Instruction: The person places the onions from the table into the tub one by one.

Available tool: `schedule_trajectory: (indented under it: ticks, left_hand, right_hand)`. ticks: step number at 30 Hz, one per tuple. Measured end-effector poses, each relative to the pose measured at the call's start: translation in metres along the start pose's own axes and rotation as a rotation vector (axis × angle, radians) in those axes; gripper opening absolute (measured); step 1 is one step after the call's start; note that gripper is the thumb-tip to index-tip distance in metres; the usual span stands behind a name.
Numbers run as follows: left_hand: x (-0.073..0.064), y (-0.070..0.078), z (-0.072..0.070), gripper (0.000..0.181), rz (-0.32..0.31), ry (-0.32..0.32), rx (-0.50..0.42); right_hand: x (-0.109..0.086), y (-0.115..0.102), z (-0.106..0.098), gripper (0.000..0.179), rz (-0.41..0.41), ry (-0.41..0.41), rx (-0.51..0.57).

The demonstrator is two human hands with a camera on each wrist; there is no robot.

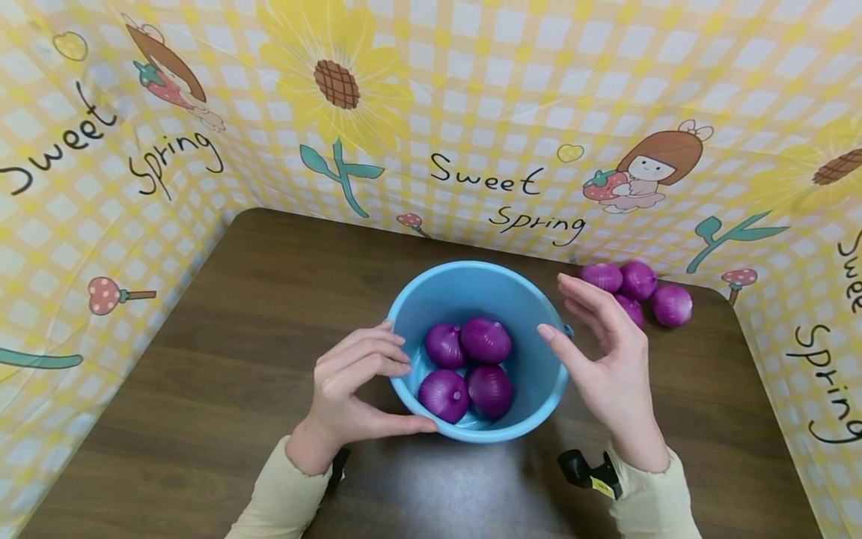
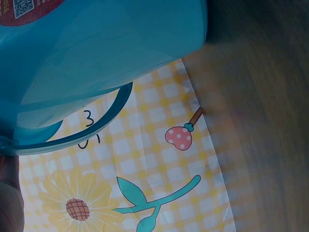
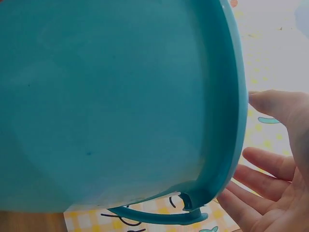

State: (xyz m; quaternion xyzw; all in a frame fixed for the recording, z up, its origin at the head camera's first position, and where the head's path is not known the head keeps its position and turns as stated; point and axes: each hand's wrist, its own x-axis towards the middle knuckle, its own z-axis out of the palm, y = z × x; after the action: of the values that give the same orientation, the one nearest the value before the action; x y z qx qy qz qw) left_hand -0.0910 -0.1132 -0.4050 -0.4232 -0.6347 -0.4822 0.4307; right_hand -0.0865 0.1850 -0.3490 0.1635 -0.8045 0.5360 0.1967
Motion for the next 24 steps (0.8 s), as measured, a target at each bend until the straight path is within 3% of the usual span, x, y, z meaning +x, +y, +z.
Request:
schedule_trajectory:
  ticks: [17, 24]
  left_hand:
    - [-0.001, 0.0, 0.0, 0.059, -0.009, -0.004, -0.002]
    - [-0.001, 0.0, -0.001, 0.059, -0.011, -0.006, -0.001]
  right_hand:
    - [-0.002, 0.001, -0.009, 0.06, 0.04, 0.083, -0.026]
    - [-0.003, 0.012, -0.017, 0.057, 0.069, 0.12, -0.027]
